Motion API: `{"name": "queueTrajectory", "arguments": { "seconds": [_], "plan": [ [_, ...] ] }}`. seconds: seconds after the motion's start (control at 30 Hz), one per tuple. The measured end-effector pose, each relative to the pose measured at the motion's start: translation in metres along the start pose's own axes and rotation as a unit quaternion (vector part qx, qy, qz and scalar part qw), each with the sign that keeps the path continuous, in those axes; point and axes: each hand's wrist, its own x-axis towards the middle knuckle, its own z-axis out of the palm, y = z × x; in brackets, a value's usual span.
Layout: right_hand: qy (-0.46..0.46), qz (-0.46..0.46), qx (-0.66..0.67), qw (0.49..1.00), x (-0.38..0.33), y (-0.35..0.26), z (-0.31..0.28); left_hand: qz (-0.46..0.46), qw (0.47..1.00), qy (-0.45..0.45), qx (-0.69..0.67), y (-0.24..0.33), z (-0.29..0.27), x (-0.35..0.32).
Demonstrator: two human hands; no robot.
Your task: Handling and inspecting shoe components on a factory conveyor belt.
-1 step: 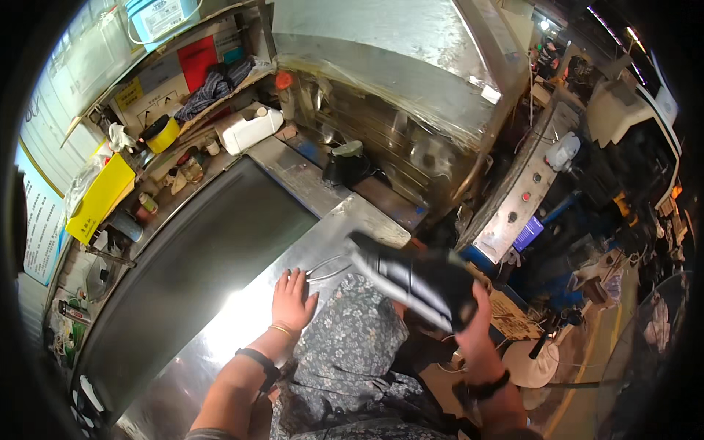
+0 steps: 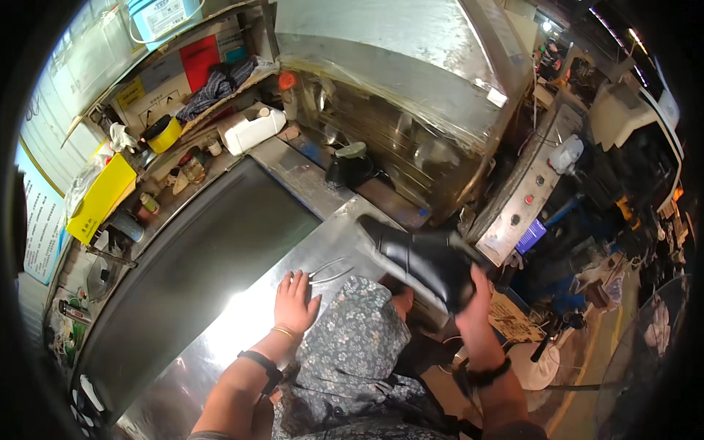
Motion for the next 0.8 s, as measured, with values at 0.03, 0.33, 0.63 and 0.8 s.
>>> {"name": "queueTrajectory", "arguments": {
  "seconds": [0.03, 0.33, 0.63, 0.8],
  "plan": [
    [-0.001, -0.037, -0.038, 0.999, 0.037, 0.009, 0.023, -0.004, 1.000, 0.005, 0.003, -0.004, -0.002, -0.003],
    [0.056, -0.216, -0.590, 0.776, 0.347, 0.122, 0.062, 0.008, 0.999, -0.016, -0.027, 0.020, 0.010, 0.030],
    [-0.286, -0.173, -0.599, 0.728, 0.222, 0.158, 0.073, -0.030, 0.985, 0.001, -0.171, 0.000, -0.004, 0.004],
    [-0.222, -0.298, -0.885, 0.279, 0.204, 0.184, 0.012, -0.026, 0.993, 0.017, -0.117, -0.007, 0.005, -0.004]
  ]
}}
